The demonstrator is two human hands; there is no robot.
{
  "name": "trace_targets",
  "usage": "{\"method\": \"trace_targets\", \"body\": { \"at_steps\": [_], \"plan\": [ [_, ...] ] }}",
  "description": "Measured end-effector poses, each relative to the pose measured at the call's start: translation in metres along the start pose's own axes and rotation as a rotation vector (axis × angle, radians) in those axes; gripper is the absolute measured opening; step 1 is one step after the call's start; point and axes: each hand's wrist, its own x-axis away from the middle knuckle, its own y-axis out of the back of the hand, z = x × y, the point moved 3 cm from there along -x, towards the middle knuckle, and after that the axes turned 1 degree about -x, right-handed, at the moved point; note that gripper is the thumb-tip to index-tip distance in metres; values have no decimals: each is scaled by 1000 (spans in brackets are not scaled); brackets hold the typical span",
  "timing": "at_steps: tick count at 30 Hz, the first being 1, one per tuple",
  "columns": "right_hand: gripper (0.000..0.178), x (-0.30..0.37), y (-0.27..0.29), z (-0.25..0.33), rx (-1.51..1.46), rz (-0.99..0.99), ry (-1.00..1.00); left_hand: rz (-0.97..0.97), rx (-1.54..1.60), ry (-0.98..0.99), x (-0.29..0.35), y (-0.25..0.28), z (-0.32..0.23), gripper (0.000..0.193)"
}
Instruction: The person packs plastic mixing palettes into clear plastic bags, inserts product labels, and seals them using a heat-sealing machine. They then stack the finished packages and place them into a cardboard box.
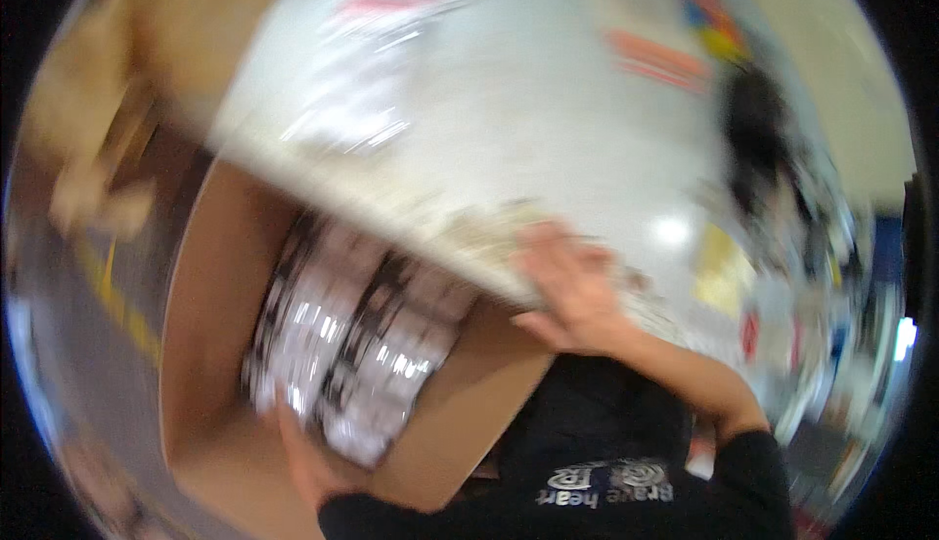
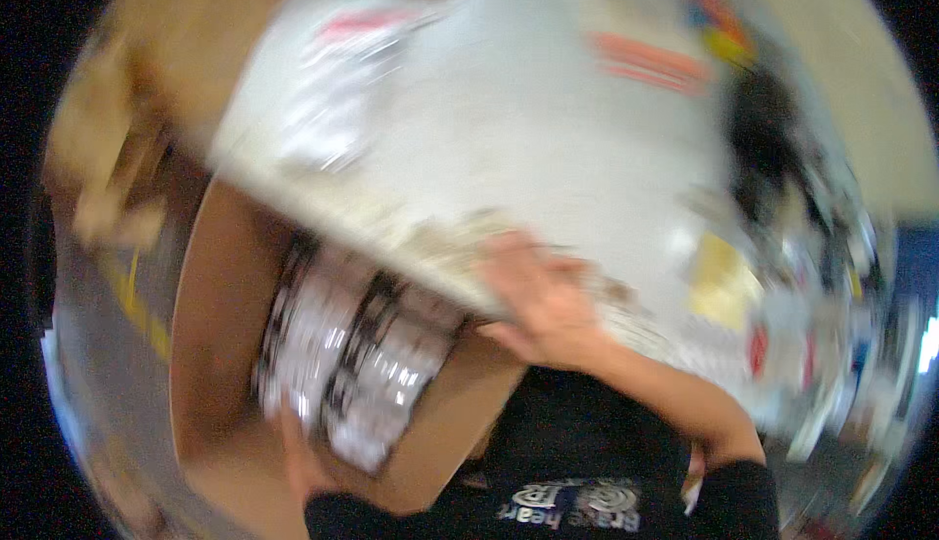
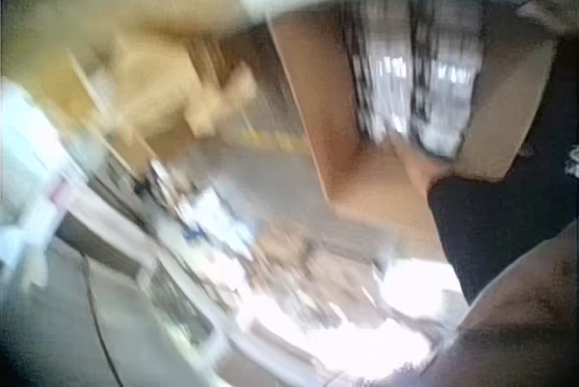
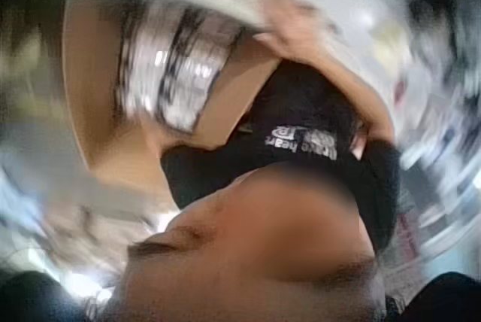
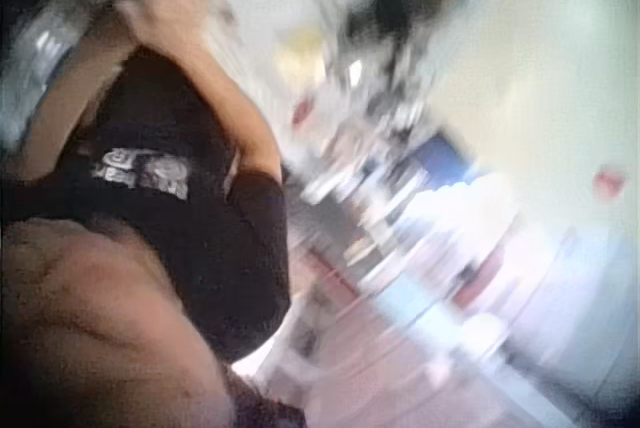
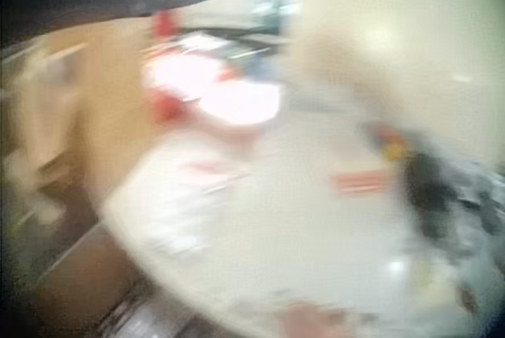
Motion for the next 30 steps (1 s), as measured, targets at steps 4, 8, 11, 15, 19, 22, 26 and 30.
{"method": "trace_targets", "body": {
  "at_steps": [4,8,11,15,19,22,26,30],
  "plan": [
    [83,7,-11,-10,-149,-237,70,49,125,-623,85,-32,-185,114],
    [76,5,-24,-10,-201,-332,154,329,248,-1170,236,-37,-334,109],
    [68,18,-17,-10,-356,-434,49,532,282,-1498,342,-27,-397,105],
    [54,110,-1,-15,-560,-623,-171,654,230,-1823,452,-23,-433,99],
    [34,331,3,-21,-149,-935,-640,646,114,-2027,536,-35,-430,94],
    [19,549,-27,26,8,-1259,-1406,516,44,-2090,579,-39,-416,90],
    [19,748,-130,186,587,-1646,-2376,256,129,-2143,618,-13,-406,85],
    [38,725,-292,320,-243,-1159,-3418,328,224,-2376,667,40,-384,80]
  ]
}}
